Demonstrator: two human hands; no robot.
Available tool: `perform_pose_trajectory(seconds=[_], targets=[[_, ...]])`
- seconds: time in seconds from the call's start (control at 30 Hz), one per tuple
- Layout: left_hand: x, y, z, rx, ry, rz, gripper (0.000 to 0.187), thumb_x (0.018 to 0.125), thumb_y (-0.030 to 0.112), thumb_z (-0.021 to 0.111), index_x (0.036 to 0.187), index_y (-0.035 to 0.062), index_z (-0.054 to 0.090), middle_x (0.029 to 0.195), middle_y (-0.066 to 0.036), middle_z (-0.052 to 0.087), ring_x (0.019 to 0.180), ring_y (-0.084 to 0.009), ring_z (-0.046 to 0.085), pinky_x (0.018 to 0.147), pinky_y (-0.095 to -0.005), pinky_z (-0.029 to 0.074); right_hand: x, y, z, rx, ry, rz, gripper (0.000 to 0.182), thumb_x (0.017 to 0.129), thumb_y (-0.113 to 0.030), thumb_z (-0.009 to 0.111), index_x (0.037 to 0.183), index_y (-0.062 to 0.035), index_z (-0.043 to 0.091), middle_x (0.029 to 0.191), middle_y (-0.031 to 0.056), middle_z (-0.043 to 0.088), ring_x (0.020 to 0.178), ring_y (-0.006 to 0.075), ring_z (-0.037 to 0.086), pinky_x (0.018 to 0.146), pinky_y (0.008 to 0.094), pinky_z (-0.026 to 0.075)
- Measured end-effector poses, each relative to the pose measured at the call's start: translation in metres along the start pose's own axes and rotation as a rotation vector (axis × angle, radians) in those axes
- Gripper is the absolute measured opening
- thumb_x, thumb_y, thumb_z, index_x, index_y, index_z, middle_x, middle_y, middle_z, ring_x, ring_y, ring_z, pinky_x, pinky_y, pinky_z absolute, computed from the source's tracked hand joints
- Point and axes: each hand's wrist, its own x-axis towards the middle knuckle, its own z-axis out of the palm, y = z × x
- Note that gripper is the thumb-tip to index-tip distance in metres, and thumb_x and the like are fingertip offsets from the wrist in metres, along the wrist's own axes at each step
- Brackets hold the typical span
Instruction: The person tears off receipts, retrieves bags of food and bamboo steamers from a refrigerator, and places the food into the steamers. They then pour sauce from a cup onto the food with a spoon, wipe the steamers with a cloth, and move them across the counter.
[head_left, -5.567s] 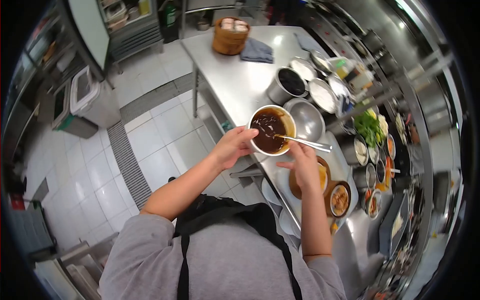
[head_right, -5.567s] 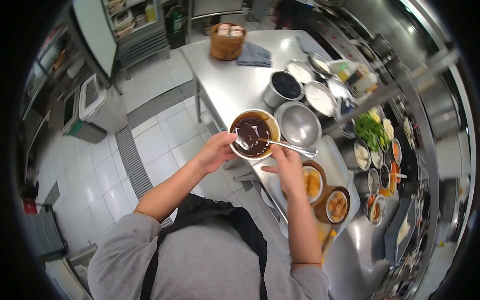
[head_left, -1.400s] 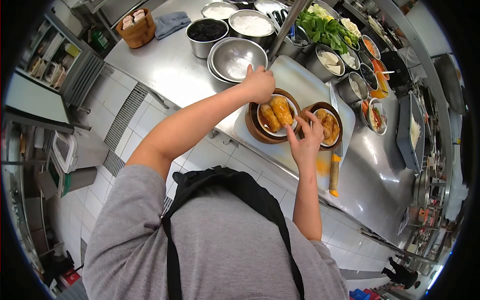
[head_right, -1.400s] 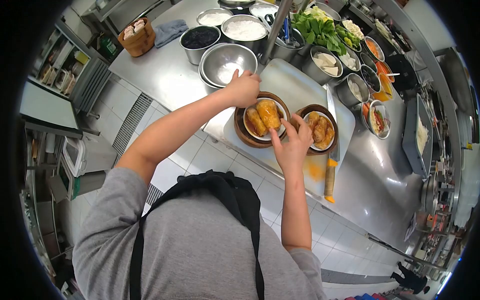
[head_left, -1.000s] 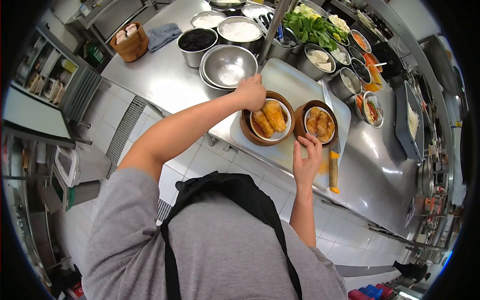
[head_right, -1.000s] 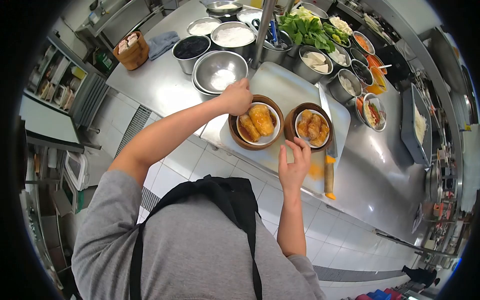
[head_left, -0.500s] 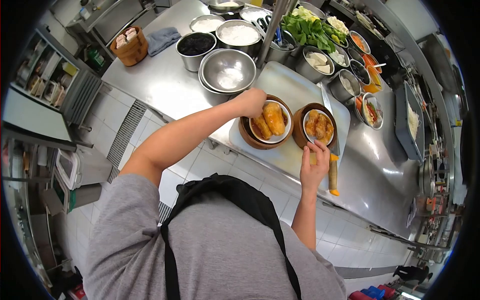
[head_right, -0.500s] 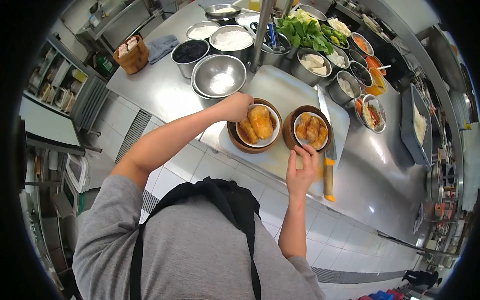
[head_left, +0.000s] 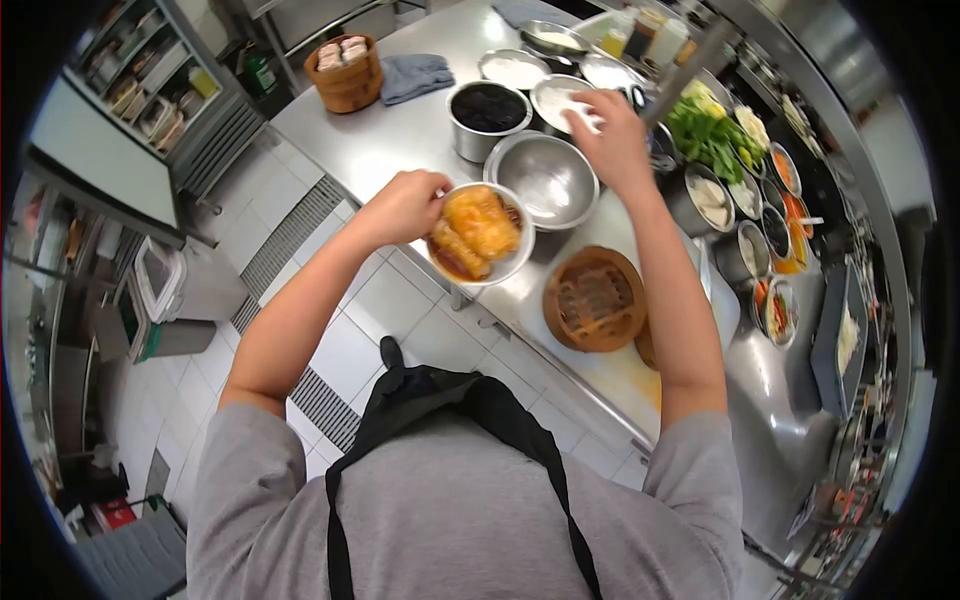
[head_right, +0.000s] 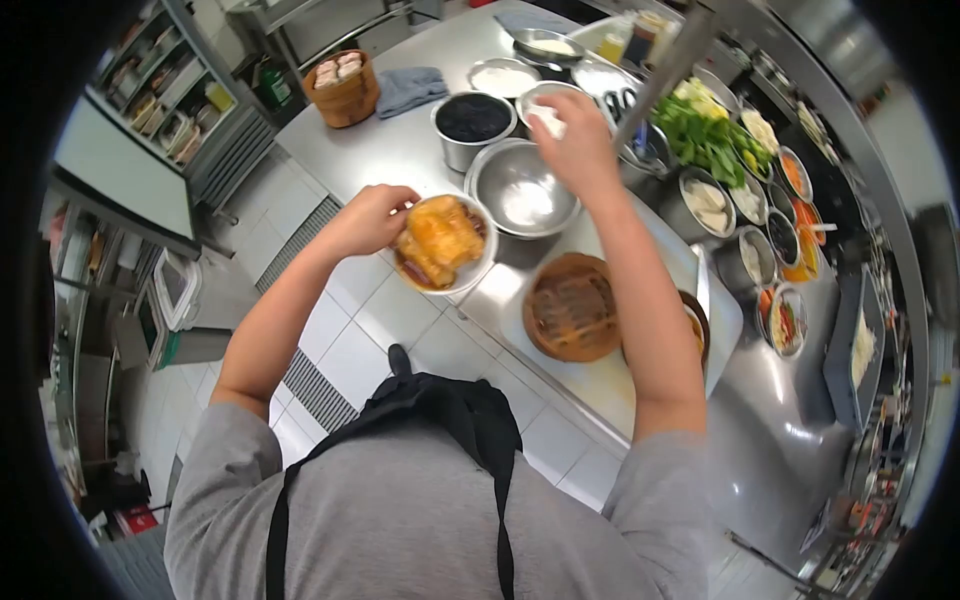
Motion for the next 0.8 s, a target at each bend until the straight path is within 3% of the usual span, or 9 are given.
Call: perform_pose_trajectory(seconds=[0.23, 0.27, 0.33, 0.37, 0.5, 0.63, 0.67, 0.77, 0.8], targets=[[-0.063, -0.109, -0.046, 0.04, 0.151, -0.206, 0.019, 0.075, 0.004, 0.046, 0.089, -0.0038, 0.056, 0.065, -0.016, 0.059, 0.052, -0.0211, 0.058, 0.051, -0.03, 0.046, 0.087, 0.015, 0.246, -0.251, -0.606, -0.14, 0.025, 0.075, -0.011, 0.047, 0.096, -0.0067, 0.06, 0.108, 0.0185, 0.049, 0.098, 0.0346, 0.048, 0.083, 0.0365, 0.042], [-0.068, -0.115, -0.053, 0.008, 0.188, -0.284, 0.019, 0.071, 0.004, 0.046, 0.084, -0.0017, 0.058, 0.075, -0.021, 0.058, 0.072, -0.0352, 0.057, 0.066, -0.038, 0.046, 0.089, 0.019, 0.275, -0.241, -0.603, -0.143, 0.025, 0.075, -0.011, 0.047, 0.096, -0.0067, 0.06, 0.108, 0.0185, 0.049, 0.098, 0.0346, 0.048, 0.083, 0.0365, 0.042], [-0.075, -0.139, -0.067, 0.015, 0.198, -0.337, 0.019, 0.071, 0.004, 0.047, 0.086, -0.0012, 0.057, 0.075, -0.021, 0.058, 0.071, -0.0353, 0.057, 0.065, -0.0389, 0.046, 0.101, 0.022, 0.319, -0.34, -0.66, -0.027, 0.033, 0.076, -0.009, 0.041, 0.106, -0.0113, 0.055, 0.117, 0.0171, 0.042, 0.108, 0.038, 0.039, 0.087, 0.044, 0.038], [-0.077, -0.152, -0.072, 0.031, 0.223, -0.323, 0.018, 0.072, 0.005, 0.047, 0.085, -0.001, 0.057, 0.074, -0.021, 0.058, 0.069, -0.0351, 0.057, 0.063, -0.0388, 0.045, 0.106, 0.018, 0.33, -0.334, -0.655, 0.076, 0.041, 0.078, -0.009, 0.039, 0.117, -0.017, 0.046, 0.128, 0.0167, 0.031, 0.118, 0.0405, 0.027, 0.093, 0.0535, 0.027], [-0.078, -0.185, -0.099, -0.002, 0.234, -0.345, 0.019, 0.072, 0.003, 0.047, 0.088, -0.0006, 0.056, 0.069, -0.021, 0.057, 0.065, -0.0361, 0.056, 0.06, -0.0386, 0.045, 0.122, 0.042, 0.375, -0.537, -0.472, 0.158, 0.049, 0.074, -0.026, 0.049, 0.122, -0.0212, 0.042, 0.139, 0.0142, 0.012, 0.127, 0.04, 0.003, 0.094, 0.0636, 0.007], [-0.068, -0.216, -0.122, -0.124, 0.201, -0.395, 0.018, 0.074, 0.004, 0.049, 0.09, -0.0009, 0.056, 0.068, -0.02, 0.057, 0.063, -0.0338, 0.057, 0.058, -0.0365, 0.045, 0.155, 0.055, 0.368, -0.388, -0.849, 0.319, 0.052, 0.064, -0.035, 0.062, 0.112, -0.0185, 0.052, 0.135, 0.0154, 0.022, 0.126, 0.0345, 0.014, 0.092, 0.0632, 0.017], [-0.067, -0.225, -0.126, -0.085, 0.196, -0.402, 0.019, 0.075, 0.004, 0.049, 0.092, -0.0015, 0.056, 0.069, -0.019, 0.058, 0.062, -0.0318, 0.058, 0.058, -0.0346, 0.045, 0.151, 0.065, 0.37, -0.446, -0.753, 0.179, 0.048, 0.064, -0.033, 0.063, 0.106, -0.0127, 0.053, 0.121, 0.0168, 0.04, 0.114, 0.0304, 0.036, 0.089, 0.0517, 0.033], [-0.061, -0.262, -0.129, -0.08, 0.236, -0.281, 0.019, 0.075, 0.003, 0.049, 0.092, -0.0023, 0.055, 0.069, -0.019, 0.058, 0.062, -0.0305, 0.059, 0.058, -0.0336, 0.045, 0.113, 0.051, 0.377, -0.266, -0.429, 0.362, 0.034, 0.064, -0.031, 0.059, 0.086, -0.0052, 0.054, 0.098, 0.0163, 0.055, 0.095, 0.0305, 0.052, 0.079, 0.0426, 0.043], [-0.055, -0.257, -0.138, -0.186, 0.148, -0.372, 0.019, 0.076, 0.002, 0.048, 0.093, -0.0026, 0.056, 0.072, -0.019, 0.058, 0.064, -0.0296, 0.059, 0.058, -0.0321, 0.046, 0.098, 0.037, 0.373, -0.255, -0.409, 0.351, 0.038, 0.064, -0.03, 0.061, 0.089, -0.0033, 0.053, 0.093, 0.0155, 0.057, 0.091, 0.0307, 0.054, 0.075, 0.0395, 0.045]])
